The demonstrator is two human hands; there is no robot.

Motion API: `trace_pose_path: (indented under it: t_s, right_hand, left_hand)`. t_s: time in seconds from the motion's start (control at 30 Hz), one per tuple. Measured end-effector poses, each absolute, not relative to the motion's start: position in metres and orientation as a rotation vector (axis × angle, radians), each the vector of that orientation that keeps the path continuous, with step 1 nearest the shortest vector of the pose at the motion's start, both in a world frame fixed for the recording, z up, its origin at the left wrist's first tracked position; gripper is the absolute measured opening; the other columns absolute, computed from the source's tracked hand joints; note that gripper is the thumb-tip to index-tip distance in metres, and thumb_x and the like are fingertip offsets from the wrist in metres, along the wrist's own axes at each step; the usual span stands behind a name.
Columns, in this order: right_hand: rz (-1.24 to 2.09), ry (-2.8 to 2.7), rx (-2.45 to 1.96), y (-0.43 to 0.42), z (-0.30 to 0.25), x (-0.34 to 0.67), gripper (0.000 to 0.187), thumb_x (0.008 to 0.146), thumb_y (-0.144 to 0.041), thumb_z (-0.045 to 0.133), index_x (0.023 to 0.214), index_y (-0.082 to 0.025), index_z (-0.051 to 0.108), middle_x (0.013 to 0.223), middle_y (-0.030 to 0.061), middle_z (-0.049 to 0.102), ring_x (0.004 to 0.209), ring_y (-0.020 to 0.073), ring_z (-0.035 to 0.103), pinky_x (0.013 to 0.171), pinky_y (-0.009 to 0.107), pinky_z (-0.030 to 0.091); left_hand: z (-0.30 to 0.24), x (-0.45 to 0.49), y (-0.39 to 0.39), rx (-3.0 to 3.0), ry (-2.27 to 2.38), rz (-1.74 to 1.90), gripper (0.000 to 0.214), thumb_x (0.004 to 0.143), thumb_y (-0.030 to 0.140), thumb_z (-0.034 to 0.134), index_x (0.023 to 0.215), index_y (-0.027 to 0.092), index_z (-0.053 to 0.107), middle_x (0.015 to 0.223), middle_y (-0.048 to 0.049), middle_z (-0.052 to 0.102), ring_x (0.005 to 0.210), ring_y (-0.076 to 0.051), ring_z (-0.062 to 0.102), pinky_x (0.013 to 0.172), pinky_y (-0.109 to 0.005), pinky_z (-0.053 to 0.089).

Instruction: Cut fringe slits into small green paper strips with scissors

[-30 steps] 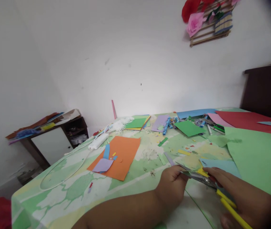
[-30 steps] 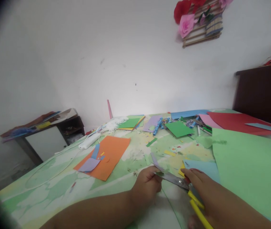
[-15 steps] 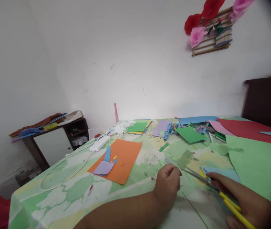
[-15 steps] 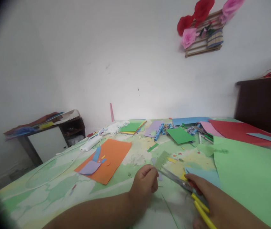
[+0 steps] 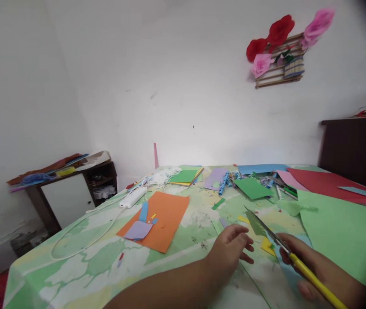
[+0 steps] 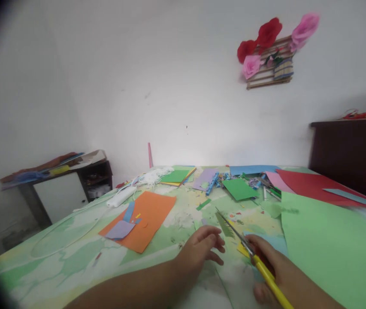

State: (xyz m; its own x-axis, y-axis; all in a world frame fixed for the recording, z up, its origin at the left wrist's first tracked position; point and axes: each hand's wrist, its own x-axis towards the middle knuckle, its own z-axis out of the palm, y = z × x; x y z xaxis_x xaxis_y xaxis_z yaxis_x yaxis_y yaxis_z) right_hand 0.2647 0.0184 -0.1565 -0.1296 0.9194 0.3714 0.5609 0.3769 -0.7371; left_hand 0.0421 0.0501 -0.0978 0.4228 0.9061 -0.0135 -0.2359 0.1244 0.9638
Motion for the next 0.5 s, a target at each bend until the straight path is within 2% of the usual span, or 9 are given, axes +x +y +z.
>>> trace_pose_path:
  t_s: [0.1,0.23,0.33,0.5]
  right_hand:
    - [0.700,-1.793,-1.222,0.021,-0.165,0.266,0.091,0.058,-0.066,0.068,0.131,-0.016,0.048,0.128,0.0130,0.054,0.114,0.0393,0.051,0.096,0.041,0.046]
    - [0.714,-1.821,-1.254,0.018,-0.181,0.265,0.091,0.060,-0.062,0.071,0.133,-0.014,0.047,0.133,0.0125,0.049,0.123,0.0387,0.043,0.102,0.039,0.041]
    - [0.719,-1.839,-1.260,0.014,-0.186,0.262,0.093,0.060,-0.061,0.073,0.135,-0.014,0.045,0.136,0.0118,0.046,0.125,0.0367,0.041,0.104,0.036,0.038]
    - [0.656,-1.826,-1.275,0.014,-0.168,0.263,0.087,0.059,-0.068,0.071,0.127,-0.017,0.052,0.125,0.0106,0.057,0.116,0.0360,0.050,0.096,0.035,0.045]
  left_hand:
    - [-0.098,0.044,0.050,1.117,0.707,0.963,0.058,0.052,0.054,0.074,0.087,0.014,0.051,0.073,-0.0016,0.056,0.067,-0.015,0.055,0.056,-0.028,0.046]
    - [-0.094,0.043,0.052,1.144,0.730,0.930,0.054,0.052,0.059,0.071,0.076,0.014,0.053,0.056,0.0016,0.055,0.046,-0.010,0.050,0.046,-0.025,0.040]
    - [-0.091,0.041,0.056,1.184,0.758,0.889,0.045,0.053,0.052,0.073,0.070,0.013,0.056,0.048,0.0035,0.052,0.038,-0.008,0.045,0.041,-0.023,0.035]
    - [-0.087,0.039,0.060,1.212,0.800,0.965,0.031,0.057,0.040,0.072,0.058,0.015,0.054,0.037,0.0068,0.042,0.035,-0.006,0.037,0.038,-0.021,0.027]
